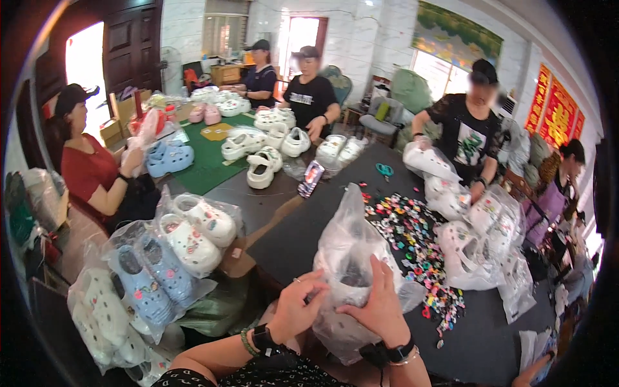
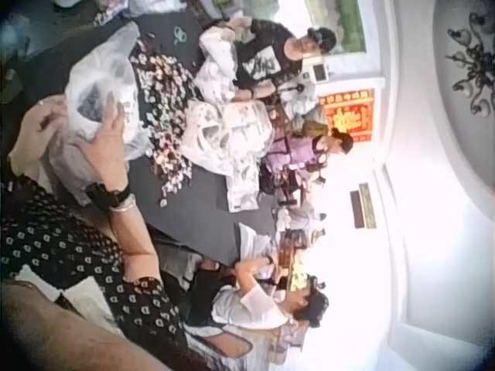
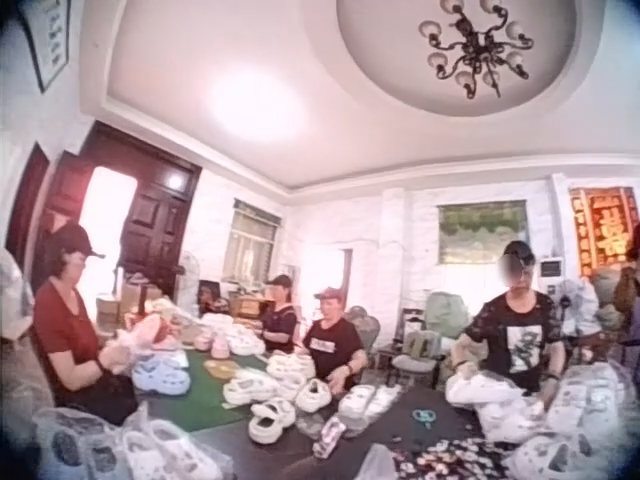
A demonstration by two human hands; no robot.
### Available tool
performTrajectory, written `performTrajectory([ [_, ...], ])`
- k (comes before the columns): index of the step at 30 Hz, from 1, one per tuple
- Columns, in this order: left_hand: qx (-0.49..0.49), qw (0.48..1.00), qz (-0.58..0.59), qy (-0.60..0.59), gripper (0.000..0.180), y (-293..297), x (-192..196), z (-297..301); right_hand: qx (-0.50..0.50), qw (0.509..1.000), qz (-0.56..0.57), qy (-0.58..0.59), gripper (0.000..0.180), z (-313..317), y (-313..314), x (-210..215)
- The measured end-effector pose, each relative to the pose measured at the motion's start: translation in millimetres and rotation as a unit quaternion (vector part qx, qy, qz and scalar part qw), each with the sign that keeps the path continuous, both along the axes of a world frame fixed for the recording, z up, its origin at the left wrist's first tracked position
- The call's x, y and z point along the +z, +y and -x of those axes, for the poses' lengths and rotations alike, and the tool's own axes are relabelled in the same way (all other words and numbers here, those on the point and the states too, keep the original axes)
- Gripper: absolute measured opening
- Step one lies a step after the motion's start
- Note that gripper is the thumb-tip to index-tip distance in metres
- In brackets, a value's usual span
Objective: Apply decorative charms and components to foam-based footwear (crocs style) in a workshop setting.
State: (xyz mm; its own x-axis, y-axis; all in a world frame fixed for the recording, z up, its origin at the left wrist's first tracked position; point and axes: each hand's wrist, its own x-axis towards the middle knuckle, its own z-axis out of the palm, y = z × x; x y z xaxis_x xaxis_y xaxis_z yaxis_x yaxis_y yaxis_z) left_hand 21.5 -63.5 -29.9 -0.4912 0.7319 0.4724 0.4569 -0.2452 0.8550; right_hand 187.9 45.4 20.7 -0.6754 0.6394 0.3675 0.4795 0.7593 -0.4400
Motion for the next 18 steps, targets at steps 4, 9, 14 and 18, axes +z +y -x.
performTrajectory([
  [4,-0.034,0.998,-0.043,0.039,0.014,-19,18,-18,0.038,0.998,0.034,0.033,0.101,-13,0,5],
  [9,-0.166,0.985,-0.004,0.051,0.021,-43,42,-31,0.045,0.999,-0.02,-0.005,0.02,-43,0,24],
  [14,-0.191,0.966,-0.129,0.118,0.017,-32,52,-33,-0.032,0.983,-0.043,0.173,0.021,-103,-1,33],
  [18,-0.305,0.945,-0.118,0.035,0.019,-19,54,-47,-0.104,0.944,0.07,0.304,0.017,-119,-13,80],
])
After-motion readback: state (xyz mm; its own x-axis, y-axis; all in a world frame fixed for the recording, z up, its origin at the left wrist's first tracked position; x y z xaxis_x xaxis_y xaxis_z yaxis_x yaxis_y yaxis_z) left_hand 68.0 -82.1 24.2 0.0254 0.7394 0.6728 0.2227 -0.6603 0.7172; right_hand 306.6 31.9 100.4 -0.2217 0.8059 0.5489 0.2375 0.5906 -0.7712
